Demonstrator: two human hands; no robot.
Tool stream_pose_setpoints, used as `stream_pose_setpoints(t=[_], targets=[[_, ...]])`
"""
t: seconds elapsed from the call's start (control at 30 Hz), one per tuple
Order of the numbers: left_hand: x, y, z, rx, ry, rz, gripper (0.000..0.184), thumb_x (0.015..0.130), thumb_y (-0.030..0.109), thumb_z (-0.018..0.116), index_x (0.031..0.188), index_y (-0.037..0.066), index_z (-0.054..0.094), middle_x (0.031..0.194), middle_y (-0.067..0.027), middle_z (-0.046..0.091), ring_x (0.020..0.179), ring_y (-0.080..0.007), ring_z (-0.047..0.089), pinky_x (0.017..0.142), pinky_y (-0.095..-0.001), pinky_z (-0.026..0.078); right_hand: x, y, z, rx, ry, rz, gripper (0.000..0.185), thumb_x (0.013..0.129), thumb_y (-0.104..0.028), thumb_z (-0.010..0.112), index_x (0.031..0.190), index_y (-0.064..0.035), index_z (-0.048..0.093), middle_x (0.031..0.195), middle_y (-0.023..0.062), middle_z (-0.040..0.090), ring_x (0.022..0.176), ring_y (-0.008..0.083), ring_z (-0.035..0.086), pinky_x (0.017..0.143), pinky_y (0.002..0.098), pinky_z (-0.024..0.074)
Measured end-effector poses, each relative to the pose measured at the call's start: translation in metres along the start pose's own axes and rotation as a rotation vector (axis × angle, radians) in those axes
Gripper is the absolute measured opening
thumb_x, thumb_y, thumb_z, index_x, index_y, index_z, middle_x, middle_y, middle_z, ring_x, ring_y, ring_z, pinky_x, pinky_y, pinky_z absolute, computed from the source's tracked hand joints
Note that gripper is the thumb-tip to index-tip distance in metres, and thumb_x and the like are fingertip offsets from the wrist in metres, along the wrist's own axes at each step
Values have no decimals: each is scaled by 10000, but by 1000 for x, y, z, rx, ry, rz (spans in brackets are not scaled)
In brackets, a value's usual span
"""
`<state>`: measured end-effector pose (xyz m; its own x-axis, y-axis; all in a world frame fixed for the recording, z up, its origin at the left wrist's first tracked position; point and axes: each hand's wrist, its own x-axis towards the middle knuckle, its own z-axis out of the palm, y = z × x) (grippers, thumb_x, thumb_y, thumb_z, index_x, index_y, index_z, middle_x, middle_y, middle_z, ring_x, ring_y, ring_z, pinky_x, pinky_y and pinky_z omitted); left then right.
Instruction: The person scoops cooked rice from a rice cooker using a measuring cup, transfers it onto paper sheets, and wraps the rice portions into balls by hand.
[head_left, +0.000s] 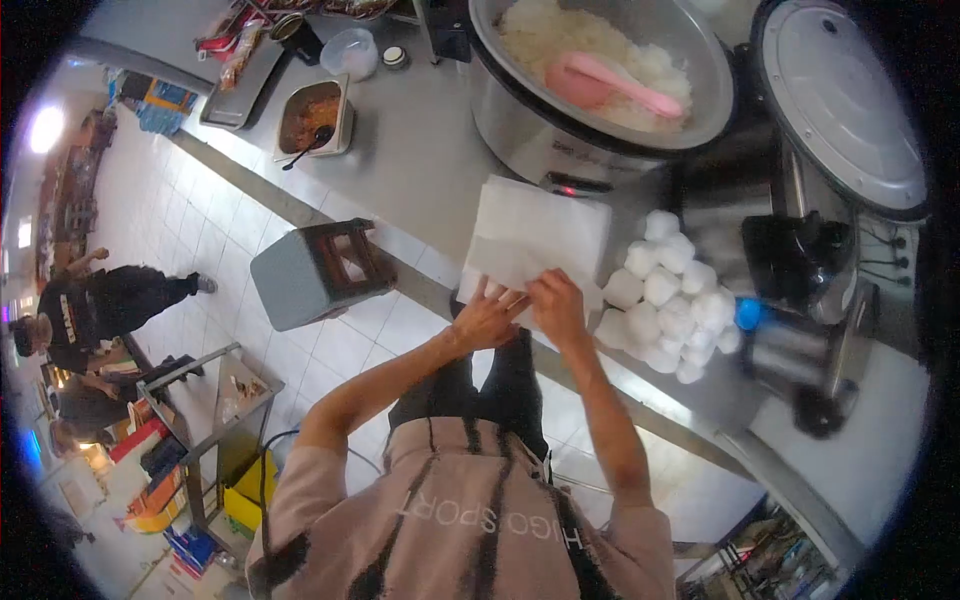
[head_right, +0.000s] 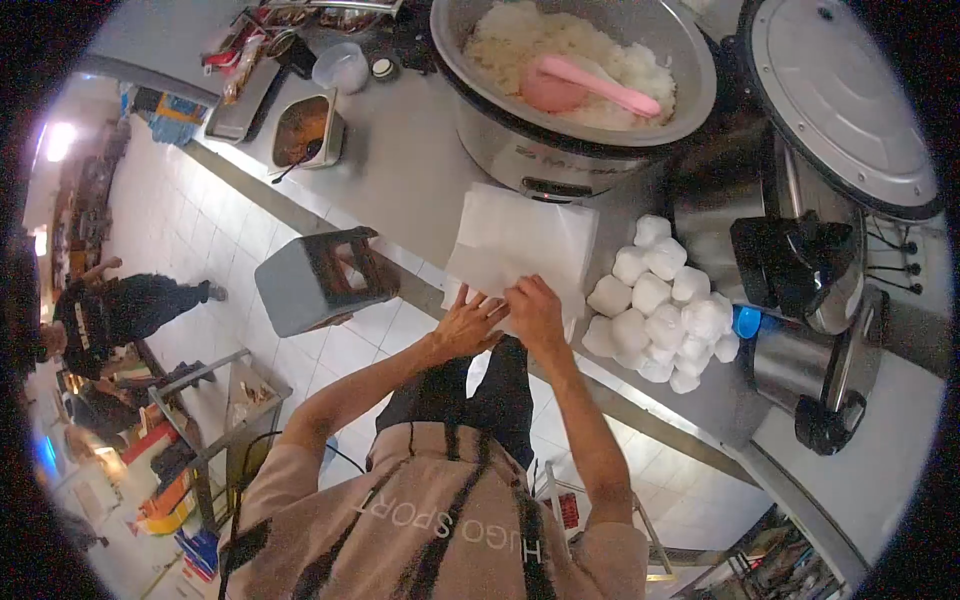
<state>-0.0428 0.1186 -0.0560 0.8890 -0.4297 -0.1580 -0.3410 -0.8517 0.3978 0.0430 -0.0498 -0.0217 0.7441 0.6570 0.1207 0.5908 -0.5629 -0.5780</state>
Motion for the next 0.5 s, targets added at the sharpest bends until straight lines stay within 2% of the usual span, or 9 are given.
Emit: stream_pose_setpoints(t=[0.07,0.1,0.17,0.27,0.3,0.33,0.4,0.43,0.5], targets=[[-6,-3,8,-79,-46,-19,572,904,364,600,1411,133,470,1435,-101,461,1310,-318,444,1026,-602,377,-18,-6,12,-1,38,40,146,732,-37,643,870,-36,689,909,97,634,905,307,610,785,415,534],[-8,-5,9,-79,-50,-18,572,904,364,600,1411,133,470,1435,-101,461,1310,-318,444,1026,-602,377,-24,-8,16,5,99,33,200,732,-23,636,923,-37,696,920,93,630,912,305,606,789,414,535],[-9,-12,8,-171,-57,-34,550,890,341,617,1395,164,490,1361,-101,540,1229,-329,531,886,-539,463,-31,-6,24,6,166,38,255,733,-9,630,976,-37,702,930,90,626,920,302,602,793,414,537],[-17,-22,2,-153,3,11,522,883,323,620,1373,177,517,1274,-111,606,1109,-339,612,858,-530,475,-36,-5,37,34,247,50,314,724,5,639,1027,-40,706,946,90,615,923,297,597,801,415,538],[-23,-19,-1,-175,80,-33,470,852,240,654,1302,134,571,1219,-125,630,1034,-337,640,843,-515,488,-37,-4,42,19,271,66,323,722,6,645,1037,-38,700,964,88,613,925,298,596,799,413,537],[-27,-20,2,-177,79,-12,470,852,240,654,1302,134,571,1219,-125,630,1034,-337,640,843,-515,488,-36,-4,44,5,295,81,332,720,7,651,1047,-36,694,982,86,610,927,299,595,796,412,536],[-32,-20,9,-331,364,258,413,767,120,690,1175,93,636,1106,-123,650,996,-327,630,842,-459,503,-36,-5,47,2,297,112,324,732,4,651,1052,-33,689,1006,105,599,951,313,586,809,416,530],[-28,-1,-8,-475,336,273,307,725,39,710,1028,68,664,1043,-141,650,977,-333,620,835,-447,505,-35,-7,49,28,321,128,320,735,3,654,1051,-31,692,1004,114,593,964,322,581,821,419,525],[-11,19,-21,-503,394,194,275,737,33,701,1007,54,656,1034,-148,647,975,-344,613,838,-449,502,-37,-13,45,67,359,135,337,737,23,662,1069,-32,695,1035,141,588,1014,341,568,862,423,511]])
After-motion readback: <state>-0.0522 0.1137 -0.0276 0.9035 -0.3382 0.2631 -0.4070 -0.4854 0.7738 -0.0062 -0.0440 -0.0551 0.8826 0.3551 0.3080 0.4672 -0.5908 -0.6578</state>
